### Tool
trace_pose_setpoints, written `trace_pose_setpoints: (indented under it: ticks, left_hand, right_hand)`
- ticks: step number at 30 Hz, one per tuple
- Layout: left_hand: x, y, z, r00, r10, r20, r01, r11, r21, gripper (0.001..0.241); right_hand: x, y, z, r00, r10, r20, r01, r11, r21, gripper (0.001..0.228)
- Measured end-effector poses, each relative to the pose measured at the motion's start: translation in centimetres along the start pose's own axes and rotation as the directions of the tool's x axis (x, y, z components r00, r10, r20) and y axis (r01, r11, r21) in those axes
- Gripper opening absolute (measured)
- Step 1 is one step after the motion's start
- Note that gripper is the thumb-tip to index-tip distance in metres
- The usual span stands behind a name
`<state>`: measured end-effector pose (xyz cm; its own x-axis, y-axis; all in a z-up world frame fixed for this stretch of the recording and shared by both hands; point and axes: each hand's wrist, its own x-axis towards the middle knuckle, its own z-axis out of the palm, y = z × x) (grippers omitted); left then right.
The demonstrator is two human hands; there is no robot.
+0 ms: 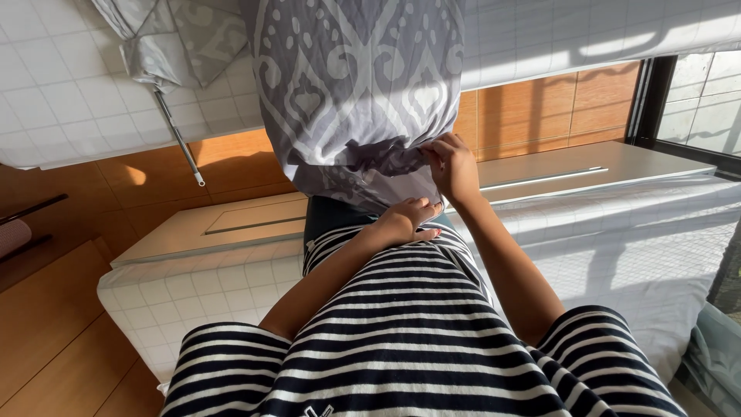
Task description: The person puts a pillowcase on a pillow, then uses a feather duster to dust the pillow. They then dust another pillow and put a pillowcase on it.
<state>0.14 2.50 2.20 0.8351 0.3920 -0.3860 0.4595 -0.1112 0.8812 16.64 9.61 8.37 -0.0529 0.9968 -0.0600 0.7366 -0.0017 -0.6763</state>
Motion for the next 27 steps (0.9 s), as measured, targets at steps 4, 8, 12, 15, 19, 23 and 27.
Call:
trace_pose_setpoints:
  ticks: [4,8,12,15,19,23,27]
  left_hand:
    - [-1.2,-1.2,-0.5,0.974,0.085,-0.209,-0.096,0.995,-0.042,0.063]
    - [-2.3,-7.1,0.2,0.925,-0.304,-0.228,0.248,0.937,-0.244,0.033]
    - [-4.3,-13.5,0.2,0.782,-0.461,-0.418,0.410,0.887,-0.212,0.042]
    - [-4.5,-21.1,2.6,0.561,-0.459,-0.689,0.435,0.871,-0.226,0.054]
    - [-5.8,-23.4,0.9,0.228,-0.553,-0.801,0.501,0.772,-0.391,0.061]
    - [-10.2,-17.7,-2.5,0.057,-0.492,-0.869,0.667,0.666,-0.333,0.068]
    - [-13.4,-16.2,-2.2,-0.036,-0.419,-0.907,0.744,0.595,-0.305,0.073]
  right_hand:
    - [-0.3,6.0,-0.2,0.928,0.373,-0.009,-0.353,0.883,0.309,0.013]
    - [-3.3,12.0,-0.9,0.829,0.557,0.041,-0.459,0.637,0.619,0.029]
    - [-5.3,13.3,-0.5,0.753,0.627,0.201,-0.452,0.271,0.850,0.035]
    - [-6.3,13.3,0.7,0.695,0.667,0.269,-0.461,0.125,0.879,0.035]
    - [-7.0,12.6,0.3,0.647,0.718,0.258,-0.433,0.067,0.899,0.030]
    - [-6.1,9.6,-2.8,0.793,0.477,0.379,-0.474,0.093,0.875,0.015]
    - [-6.0,10.8,-3.4,0.856,0.242,0.457,-0.501,0.610,0.614,0.037]
